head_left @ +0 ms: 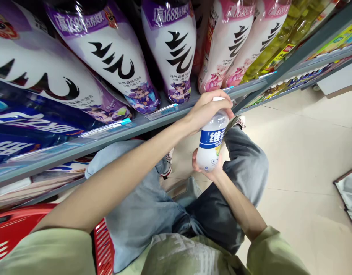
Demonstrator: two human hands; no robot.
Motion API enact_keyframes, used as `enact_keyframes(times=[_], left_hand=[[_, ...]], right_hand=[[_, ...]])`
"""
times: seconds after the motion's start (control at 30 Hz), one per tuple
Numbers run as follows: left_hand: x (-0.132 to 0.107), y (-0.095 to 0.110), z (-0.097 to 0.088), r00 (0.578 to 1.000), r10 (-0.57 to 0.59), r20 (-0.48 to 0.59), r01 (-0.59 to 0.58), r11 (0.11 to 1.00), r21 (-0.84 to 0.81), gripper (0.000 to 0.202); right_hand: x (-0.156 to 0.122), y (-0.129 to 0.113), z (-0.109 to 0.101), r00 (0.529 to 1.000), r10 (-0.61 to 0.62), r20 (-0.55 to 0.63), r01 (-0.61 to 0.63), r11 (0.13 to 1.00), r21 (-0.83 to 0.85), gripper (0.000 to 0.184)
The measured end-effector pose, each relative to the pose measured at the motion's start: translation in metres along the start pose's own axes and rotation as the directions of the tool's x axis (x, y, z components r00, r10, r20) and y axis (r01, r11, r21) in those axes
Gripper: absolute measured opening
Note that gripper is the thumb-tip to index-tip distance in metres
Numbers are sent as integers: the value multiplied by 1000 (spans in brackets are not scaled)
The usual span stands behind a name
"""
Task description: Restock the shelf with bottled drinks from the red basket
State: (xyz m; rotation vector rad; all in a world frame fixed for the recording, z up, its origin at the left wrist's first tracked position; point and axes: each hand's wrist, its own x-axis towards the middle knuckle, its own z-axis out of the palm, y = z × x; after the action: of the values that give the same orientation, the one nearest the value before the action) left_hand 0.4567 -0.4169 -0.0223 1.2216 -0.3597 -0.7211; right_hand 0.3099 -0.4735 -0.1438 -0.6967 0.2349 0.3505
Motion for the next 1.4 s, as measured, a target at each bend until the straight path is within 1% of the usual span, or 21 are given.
enact_keyframes(times=[0.1,0.27,0.33,0.4,0.43,0.47,0.5,0.57,0.63,0.7,0.73,0.77,0.8,0.87,0.93,0.97,1.03,1.13,1.23,1.3,1.4], left_hand=[[1,-1,1,999,-33,44,36,996,-77,11],[0,1,3,991,-75,115,93,982,-165,17],[-3,3,4,983,-86,164,118,974,-196,20],[-8,5,8,967,-91,238,145,964,-222,23],[-10,5,10,957,-95,276,161,961,-225,25],[-13,6,13,946,-104,308,176,960,-218,26],[-16,6,15,938,-116,327,189,961,-202,27],[-21,6,21,938,-134,319,196,966,-170,27],[-23,5,25,953,-127,275,177,971,-163,27],[-23,1,26,970,-111,218,147,976,-160,28],[-22,-1,26,978,-108,179,135,980,-143,28],[-20,-5,25,986,-113,123,127,985,-117,29],[-19,-8,23,991,-122,47,126,988,-87,31],[-16,-15,19,980,-139,-139,135,990,-44,33],[-15,-18,15,947,-141,-288,132,990,-52,33],[-15,-17,13,934,-138,-329,122,990,-70,32],[-15,-14,10,926,-128,-355,95,990,-108,30],[-17,-5,9,930,-117,-348,74,988,-134,28],[-20,-4,12,929,-98,-357,73,994,-83,29],[-23,-8,14,930,-69,-362,75,997,2,30],[-26,-18,17,934,-50,-354,95,989,110,30]], right_hand=[[-2,1,-5,953,125,276,-149,986,69,67],[5,4,-15,864,205,461,-274,958,86,69],[8,9,-19,775,245,583,-340,939,56,67],[9,15,-22,653,225,724,-364,931,39,66],[8,18,-22,611,205,765,-358,933,36,69],[6,21,-22,590,203,781,-355,935,26,72],[4,22,-21,589,225,776,-361,933,4,78],[1,22,-18,623,323,713,-405,912,-60,89],[0,17,-13,626,409,664,-459,882,-110,93],[3,10,-7,622,447,643,-472,869,-148,88],[5,6,-4,632,464,621,-465,868,-175,82],[7,3,-1,659,477,582,-451,869,-202,76],[8,1,2,706,480,521,-431,875,-222,69],[9,-3,7,840,410,356,-354,911,-213,59],[9,-4,10,946,246,209,-217,964,-152,55],[8,-6,11,972,167,162,-148,981,-125,54],[7,-11,11,993,66,97,-56,993,-100,52],[5,-27,6,1000,21,1,-21,993,-120,60],[-3,-40,-1,997,-46,-64,36,989,-140,69],[-8,-41,-6,993,-97,-64,82,975,-205,61],[-11,-31,-10,982,-168,-82,141,955,-262,52]])
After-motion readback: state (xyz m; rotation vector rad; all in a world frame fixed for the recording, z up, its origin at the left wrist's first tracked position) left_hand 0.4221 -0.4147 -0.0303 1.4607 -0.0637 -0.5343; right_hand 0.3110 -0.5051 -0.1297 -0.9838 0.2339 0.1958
